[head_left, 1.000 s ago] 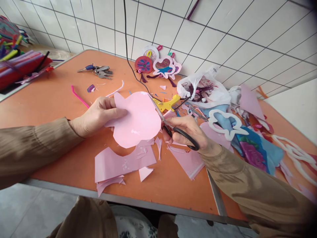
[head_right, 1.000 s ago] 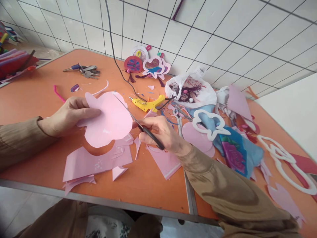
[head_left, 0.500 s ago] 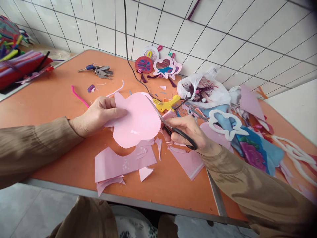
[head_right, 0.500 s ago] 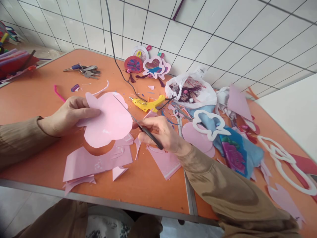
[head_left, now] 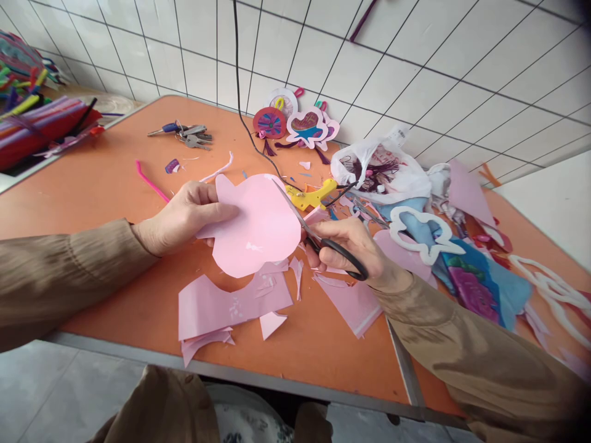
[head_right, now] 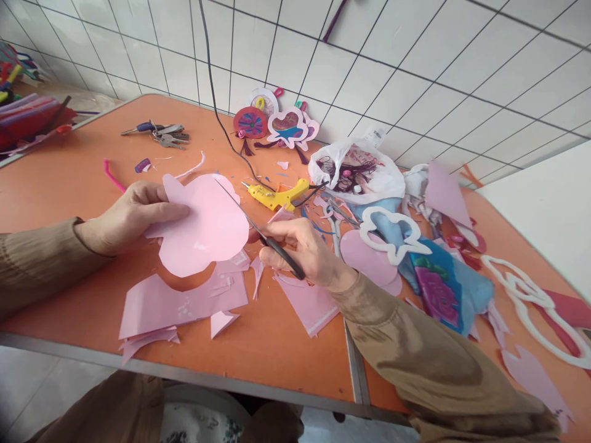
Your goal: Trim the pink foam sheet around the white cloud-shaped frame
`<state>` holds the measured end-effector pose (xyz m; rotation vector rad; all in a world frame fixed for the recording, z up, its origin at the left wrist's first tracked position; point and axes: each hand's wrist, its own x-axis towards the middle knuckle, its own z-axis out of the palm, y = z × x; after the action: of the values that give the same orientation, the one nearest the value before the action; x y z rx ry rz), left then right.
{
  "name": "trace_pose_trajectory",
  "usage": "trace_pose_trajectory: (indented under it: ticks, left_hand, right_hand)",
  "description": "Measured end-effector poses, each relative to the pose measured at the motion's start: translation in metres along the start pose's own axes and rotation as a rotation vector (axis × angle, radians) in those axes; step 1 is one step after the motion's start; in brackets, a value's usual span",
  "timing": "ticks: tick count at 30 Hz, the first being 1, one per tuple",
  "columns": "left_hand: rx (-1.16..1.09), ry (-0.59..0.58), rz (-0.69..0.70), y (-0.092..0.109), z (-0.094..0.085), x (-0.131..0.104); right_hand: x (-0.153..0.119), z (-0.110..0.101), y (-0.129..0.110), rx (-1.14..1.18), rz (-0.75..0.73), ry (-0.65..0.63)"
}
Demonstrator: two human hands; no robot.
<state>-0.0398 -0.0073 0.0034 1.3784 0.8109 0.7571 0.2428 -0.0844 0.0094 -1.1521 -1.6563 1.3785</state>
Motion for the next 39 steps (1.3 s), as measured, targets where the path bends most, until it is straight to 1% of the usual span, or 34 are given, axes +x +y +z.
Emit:
trace_pose_trajectory:
  ticks: [5,18,29,35,39]
  left_hand:
    - [-0.014,0.009,-0.004,0.0022,0.0018,-0.0002]
    - [0.006,0.017,0.004,0.0027,-0.0004,0.0012]
    - [0.026,0.015,-0.004,-0.0028,-0.0060,0.0016]
    - [0.021,0.014,-0.022,-0.0027,-0.0070,0.0011]
    - [0.020,0.005,-0.028,-0.0021,-0.0071,0.0012]
  right_hand:
    - [0.0003,0.0024,-0.0029,0.008,0.052,0.012]
    - [-0.0010,0.0038,-0.0071,0.016,0.127,0.022]
    - [-0.0009,0.0030,-0.0079,-0.009,0.120,-0.001]
    - [-0.0019,0.0027,-0.0079,0.005,0.135,-0.001]
    - [-0.0015,0.0019,-0.0066,0.001,0.110,-0.017]
